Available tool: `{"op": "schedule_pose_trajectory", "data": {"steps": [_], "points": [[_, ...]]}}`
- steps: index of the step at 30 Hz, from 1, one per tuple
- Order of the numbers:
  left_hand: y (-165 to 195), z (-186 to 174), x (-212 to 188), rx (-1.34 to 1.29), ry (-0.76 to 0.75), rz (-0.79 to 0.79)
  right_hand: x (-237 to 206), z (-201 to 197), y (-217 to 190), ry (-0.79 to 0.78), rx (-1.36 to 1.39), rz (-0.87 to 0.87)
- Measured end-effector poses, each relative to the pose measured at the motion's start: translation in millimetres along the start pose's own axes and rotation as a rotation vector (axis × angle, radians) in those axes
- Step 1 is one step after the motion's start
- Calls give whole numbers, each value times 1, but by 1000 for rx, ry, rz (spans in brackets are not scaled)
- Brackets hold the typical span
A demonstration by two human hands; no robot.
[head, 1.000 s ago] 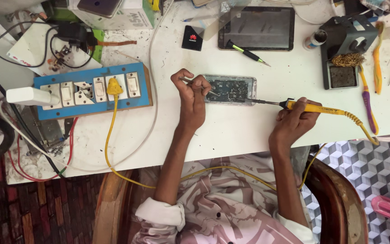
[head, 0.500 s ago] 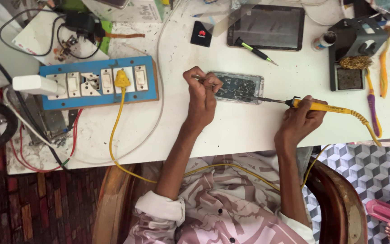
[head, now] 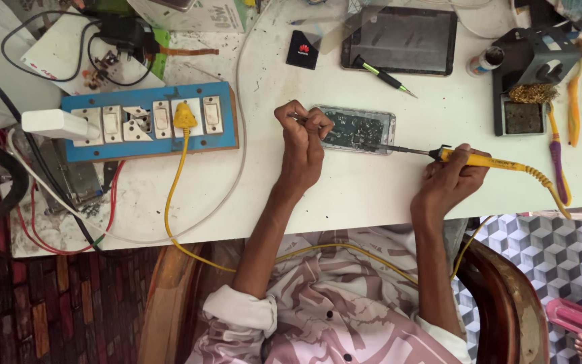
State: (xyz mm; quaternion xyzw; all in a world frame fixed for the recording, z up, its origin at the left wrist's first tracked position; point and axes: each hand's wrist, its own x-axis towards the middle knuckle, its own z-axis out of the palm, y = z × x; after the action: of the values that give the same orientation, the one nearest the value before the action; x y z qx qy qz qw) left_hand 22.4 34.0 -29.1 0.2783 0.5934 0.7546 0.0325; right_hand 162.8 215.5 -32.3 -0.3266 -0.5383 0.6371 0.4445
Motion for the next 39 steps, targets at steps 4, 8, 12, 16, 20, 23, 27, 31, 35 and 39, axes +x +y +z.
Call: {"op": "schedule_pose_trajectory", "data": {"steps": [4, 8, 12, 16, 20, 23, 27, 31, 35, 39], "points": [[3, 0, -1, 28, -8, 28, 1, 0, -1, -17, -9, 4], [6, 0, -1, 37, 4, 31, 0, 2, -4, 9, -67, -15], [12, 7, -5, 83, 52, 48, -4, 4, -11, -8, -128, -33], [16, 16, -9, 77, 63, 48, -3, 6, -20, 11, -84, -25], [16, 18, -6, 80, 72, 28, -1, 4, -24, 14, -122, -30], [15, 16, -2, -57, 99, -60, 0, 3, -24, -4, -88, -22], [13, 7, -2, -90, 119, -91, 2, 3, -27, -17, -102, -35], [8, 1, -4, -66, 202, -25, 3, 4, -31, -43, -90, -29], [0, -7, 16, 185, 95, 197, 3, 4, -33, -42, -97, -33], [12, -9, 32, 100, 183, 193, 2, 4, -32, -41, -95, -33]]}}
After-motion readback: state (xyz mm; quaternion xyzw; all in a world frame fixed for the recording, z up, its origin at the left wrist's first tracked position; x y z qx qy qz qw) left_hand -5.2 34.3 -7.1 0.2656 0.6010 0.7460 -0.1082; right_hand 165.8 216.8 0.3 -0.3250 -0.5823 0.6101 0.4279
